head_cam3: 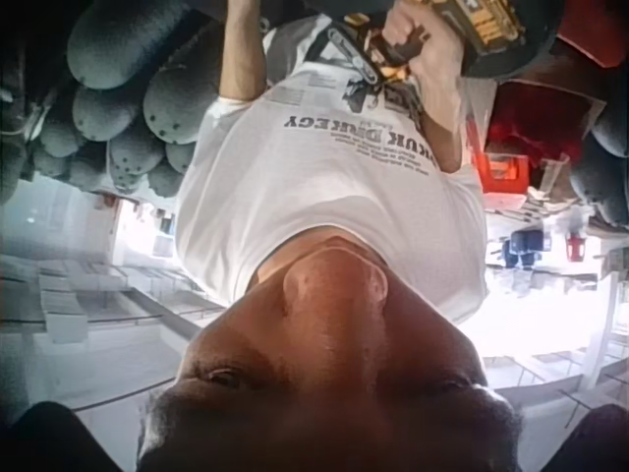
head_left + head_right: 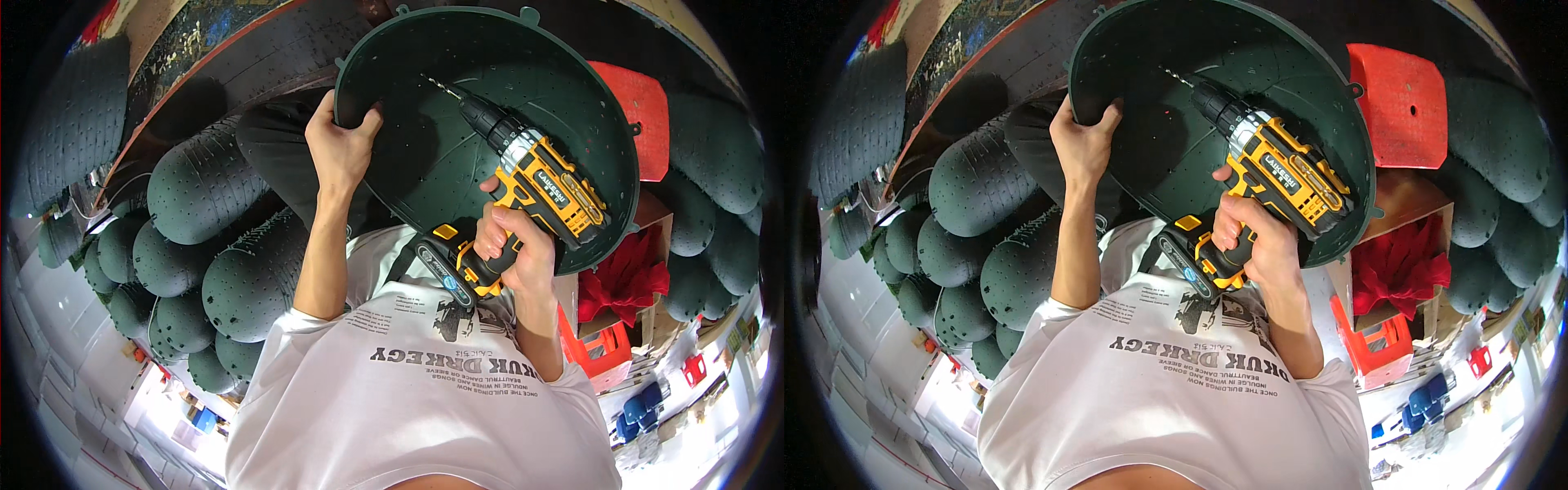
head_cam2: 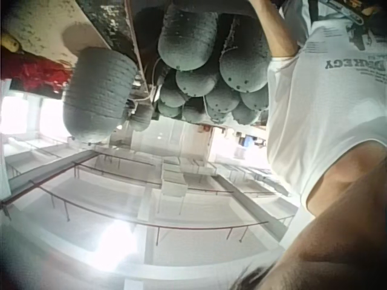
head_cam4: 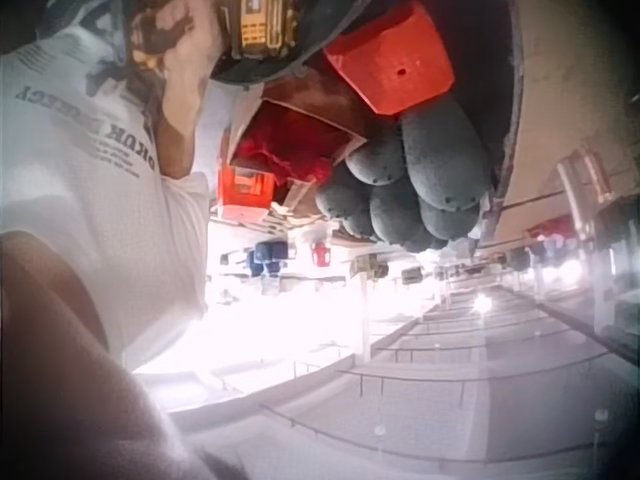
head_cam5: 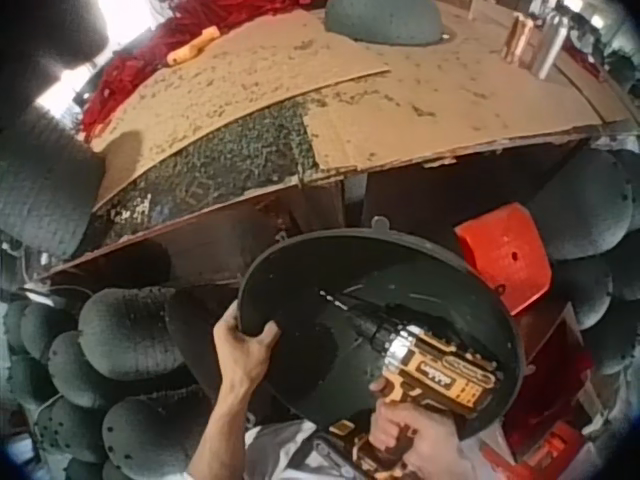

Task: Using a power drill to create holes in green hemispherical foam pieces at a workbench.

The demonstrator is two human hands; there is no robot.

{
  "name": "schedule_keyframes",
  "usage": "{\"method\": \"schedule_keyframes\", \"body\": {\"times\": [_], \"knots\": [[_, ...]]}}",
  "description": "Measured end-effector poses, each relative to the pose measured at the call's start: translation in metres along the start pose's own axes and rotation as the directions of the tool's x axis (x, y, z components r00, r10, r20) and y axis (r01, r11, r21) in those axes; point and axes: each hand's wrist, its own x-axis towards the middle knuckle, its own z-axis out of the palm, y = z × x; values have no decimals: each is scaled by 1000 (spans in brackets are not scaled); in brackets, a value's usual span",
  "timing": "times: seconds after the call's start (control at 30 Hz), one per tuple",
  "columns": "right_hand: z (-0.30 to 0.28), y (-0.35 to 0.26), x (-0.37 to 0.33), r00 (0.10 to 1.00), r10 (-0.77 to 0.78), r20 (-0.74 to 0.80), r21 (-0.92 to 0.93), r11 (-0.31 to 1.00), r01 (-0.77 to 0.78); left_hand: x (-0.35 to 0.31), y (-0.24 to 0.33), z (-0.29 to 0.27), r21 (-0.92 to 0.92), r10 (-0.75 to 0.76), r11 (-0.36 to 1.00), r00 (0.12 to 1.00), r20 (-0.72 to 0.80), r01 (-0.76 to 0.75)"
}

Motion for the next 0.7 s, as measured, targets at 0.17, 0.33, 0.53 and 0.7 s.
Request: {"method": "schedule_keyframes", "body": {"times": [0.17,0.33,0.53,0.7], "knots": [[-3,-1,0,1000,14,-4,117,993,-13,-1,2,1,19,-13,1000,1000,-23,14],[-3,1,1,1000,10,0,128,992,-10,-1,2,1,79,28,997,998,-47,-24],[-5,1,2,1000,10,-2,122,993,-10,1,-6,2,74,79,994,996,-43,-76],[-3,2,-1,1000,8,-15,115,993,-7,-1,6,3,140,15,990,998,-59,-7]]}}
